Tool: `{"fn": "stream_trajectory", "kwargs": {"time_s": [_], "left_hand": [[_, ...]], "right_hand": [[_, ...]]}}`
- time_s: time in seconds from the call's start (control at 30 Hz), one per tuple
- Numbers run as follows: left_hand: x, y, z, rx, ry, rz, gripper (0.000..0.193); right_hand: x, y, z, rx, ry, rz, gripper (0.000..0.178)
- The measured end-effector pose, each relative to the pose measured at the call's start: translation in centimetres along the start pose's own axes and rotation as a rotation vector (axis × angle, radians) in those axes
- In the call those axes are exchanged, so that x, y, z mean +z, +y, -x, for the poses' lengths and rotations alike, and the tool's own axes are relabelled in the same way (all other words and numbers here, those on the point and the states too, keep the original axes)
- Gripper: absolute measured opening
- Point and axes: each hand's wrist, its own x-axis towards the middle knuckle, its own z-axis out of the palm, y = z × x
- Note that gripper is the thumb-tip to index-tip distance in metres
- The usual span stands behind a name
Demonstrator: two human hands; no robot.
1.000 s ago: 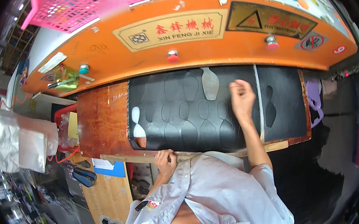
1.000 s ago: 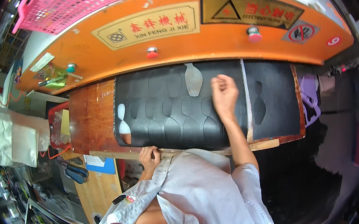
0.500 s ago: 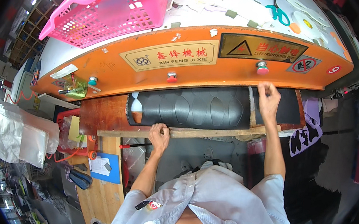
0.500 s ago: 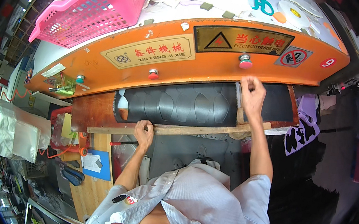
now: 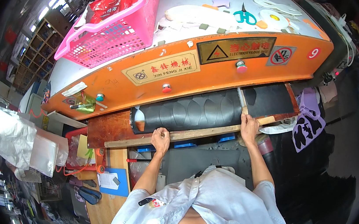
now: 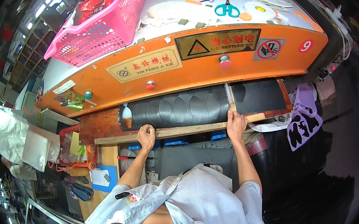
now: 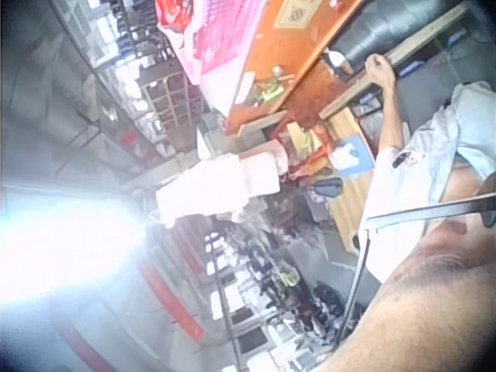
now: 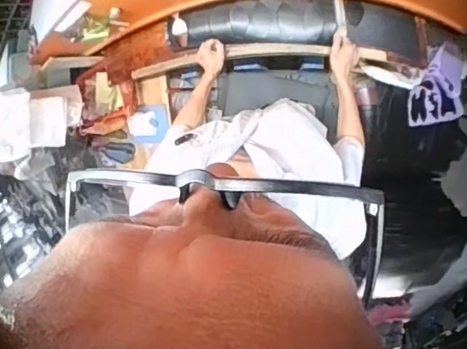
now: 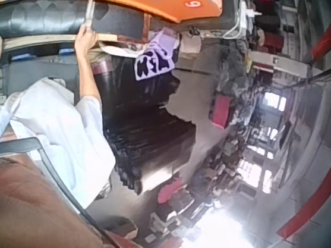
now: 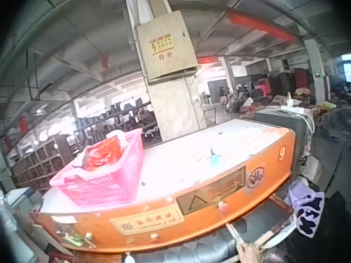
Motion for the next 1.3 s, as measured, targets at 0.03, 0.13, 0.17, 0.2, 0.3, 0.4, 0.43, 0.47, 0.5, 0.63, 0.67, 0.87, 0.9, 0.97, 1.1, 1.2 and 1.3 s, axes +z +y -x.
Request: {"fn": "stream_trajectory", "kwargs": {"time_s": [0.03, 0.13, 0.17, 0.2, 0.3, 0.4, 0.43, 0.47, 0.5, 0.63, 0.67, 0.87, 0.9, 0.97, 1.1, 1.2, 1.3], "left_hand": [[0.0, -0.1, 0.1, 0.009, 0.0, 0.013, 0.014], [-0.2, -0.6, 0.8, -0.105, -0.044, 0.071, 0.019], [-0.3, -0.9, 1.2, -0.09, -0.039, 0.094, 0.019], [-0.4, -1.2, 1.7, -0.093, -0.043, 0.114, 0.02], [-1.1, -2.2, 4.2, -0.046, -0.07, 0.188, 0.015], [-2.4, -2.7, 7.8, 0.053, -0.073, 0.173, 0.012], [-3.0, -2.6, 9.1, 0.059, -0.072, 0.201, 0.011], [-3.7, -2.4, 10.4, 0.065, -0.057, 0.223, 0.01], [-4.5, -2.0, 11.5, 0.017, -0.02, 0.261, 0.009], [-4.2, 1.3, 10.9, 0.198, 0.051, 0.249, 0.019], [-3.1, 2.5, 9.1, 0.219, 0.032, 0.208, 0.024], [3.7, 7.5, 1.2, 0.336, -0.319, 0.133, 0.052], [4.1, 7.8, 1.0, 0.295, -0.4, 0.101, 0.054], [4.1, 7.7, 1.8, 0.299, -0.399, 0.035, 0.055], [3.4, 6.9, 3.2, 0.239, -0.444, 0.019, 0.055], [3.1, 6.8, 3.1, 0.195, -0.425, 0.056, 0.053], [2.3, 6.9, 3.8, 0.192, -0.317, 0.059, 0.045]], "right_hand": [[0.2, 0.0, 0.2, -0.003, 0.012, 0.025, 0.038], [0.4, 0.7, 0.7, -0.043, -0.024, 0.049, 0.033], [0.5, 1.0, 1.0, -0.038, -0.035, 0.063, 0.032], [0.5, 1.3, 1.6, -0.018, -0.062, 0.082, 0.032], [0.1, 2.0, 4.3, 0.005, -0.034, 0.057, 0.032], [-1.6, 2.1, 7.4, 0.119, -0.045, -0.044, 0.028], [-2.3, 1.8, 8.3, 0.175, -0.017, -0.109, 0.029], [-3.0, 1.3, 8.6, 0.292, -0.02, -0.206, 0.029], [-3.6, 0.6, 8.4, 0.434, -0.011, -0.13, 0.028], [-0.7, -5.9, 5.1, 0.011, 0.001, -0.017, 0.049], [1.4, -8.2, 4.1, -0.143, 0.009, -0.047, 0.057], [9.4, -15.7, 5.0, -0.102, -0.268, 0.035, 0.074], [9.0, -15.4, 5.0, -0.014, -0.345, 0.009, 0.074], [6.9, -13.5, 3.8, 0.423, -0.499, -0.645, 0.069], [2.3, -10.5, 2.3, 0.168, -0.348, -0.467, 0.055], [2.4, -10.5, 2.6, -0.09, -0.181, -0.191, 0.057], [4.1, -10.8, 4.3, -0.13, -0.173, -0.005, 0.06]]}}
